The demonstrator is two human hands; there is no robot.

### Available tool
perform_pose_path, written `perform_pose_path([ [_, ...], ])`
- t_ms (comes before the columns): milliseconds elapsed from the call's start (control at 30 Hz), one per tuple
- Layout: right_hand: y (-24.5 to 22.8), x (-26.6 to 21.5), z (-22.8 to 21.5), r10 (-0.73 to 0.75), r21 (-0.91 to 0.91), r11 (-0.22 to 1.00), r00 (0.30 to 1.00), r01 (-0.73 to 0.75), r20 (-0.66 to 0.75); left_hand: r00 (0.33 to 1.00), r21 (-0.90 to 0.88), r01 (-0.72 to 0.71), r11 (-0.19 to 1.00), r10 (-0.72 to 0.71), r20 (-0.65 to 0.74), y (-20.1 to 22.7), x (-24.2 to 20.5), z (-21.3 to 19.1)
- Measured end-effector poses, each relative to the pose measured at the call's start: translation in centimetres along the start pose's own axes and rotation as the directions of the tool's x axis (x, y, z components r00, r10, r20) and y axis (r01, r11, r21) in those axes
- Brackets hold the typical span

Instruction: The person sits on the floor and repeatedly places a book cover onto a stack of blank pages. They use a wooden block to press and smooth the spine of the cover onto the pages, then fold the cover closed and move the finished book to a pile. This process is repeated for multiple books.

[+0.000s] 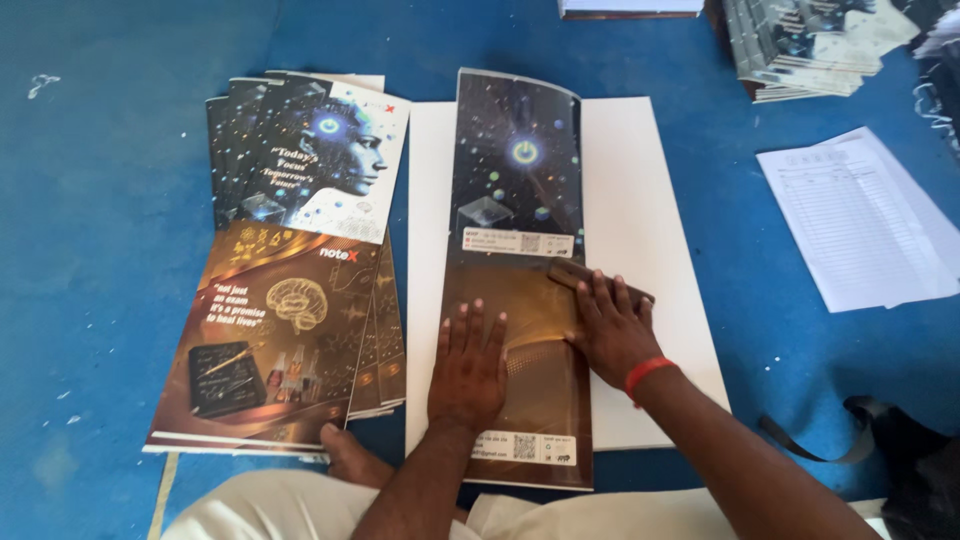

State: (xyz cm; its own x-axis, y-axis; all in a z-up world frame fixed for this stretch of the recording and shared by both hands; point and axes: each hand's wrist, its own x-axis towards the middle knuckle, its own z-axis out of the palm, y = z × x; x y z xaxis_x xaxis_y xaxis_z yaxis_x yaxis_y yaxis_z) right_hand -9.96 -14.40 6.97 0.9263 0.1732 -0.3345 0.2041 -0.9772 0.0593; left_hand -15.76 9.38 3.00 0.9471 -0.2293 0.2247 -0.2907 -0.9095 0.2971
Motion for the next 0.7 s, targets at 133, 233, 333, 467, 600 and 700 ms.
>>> perform_pose_path([
  [133,1.1,3.3,-0.4,0.002,0.007,1.0,0.999,-0.002,-0.048,1.0,0.007,-0.008,1.0,0.008,-0.026,0.1,0.1,0.1],
  [233,1.5,5.4,-0.4,-0.007,-0.031,0.999,0.996,0.004,-0.094,0.999,-0.01,-0.006,1.0,0.006,-0.053,0.2,0.0,0.1],
  [333,2.1,7.0,-0.6,-0.003,-0.058,0.998,0.993,-0.004,-0.115,1.0,0.011,0.009,1.0,-0.009,0.005,0.2,0.2,0.1],
  [467,2.5,9.4,-1.3,0.034,-0.056,0.998,0.996,-0.039,-0.079,1.0,0.006,0.011,1.0,-0.011,0.011,0.1,0.2,0.5],
  [600,3.0,11.7,-2.2,0.061,-0.022,0.998,0.998,-0.061,0.007,1.0,0.016,0.006,1.0,-0.007,0.02,0.1,0.2,0.9],
  [700,3.4,12.7,-2.8,0.078,-0.002,0.997,0.997,-0.078,0.011,1.0,0.011,0.011,1.0,-0.011,0.028,0.1,0.2,0.9],
])
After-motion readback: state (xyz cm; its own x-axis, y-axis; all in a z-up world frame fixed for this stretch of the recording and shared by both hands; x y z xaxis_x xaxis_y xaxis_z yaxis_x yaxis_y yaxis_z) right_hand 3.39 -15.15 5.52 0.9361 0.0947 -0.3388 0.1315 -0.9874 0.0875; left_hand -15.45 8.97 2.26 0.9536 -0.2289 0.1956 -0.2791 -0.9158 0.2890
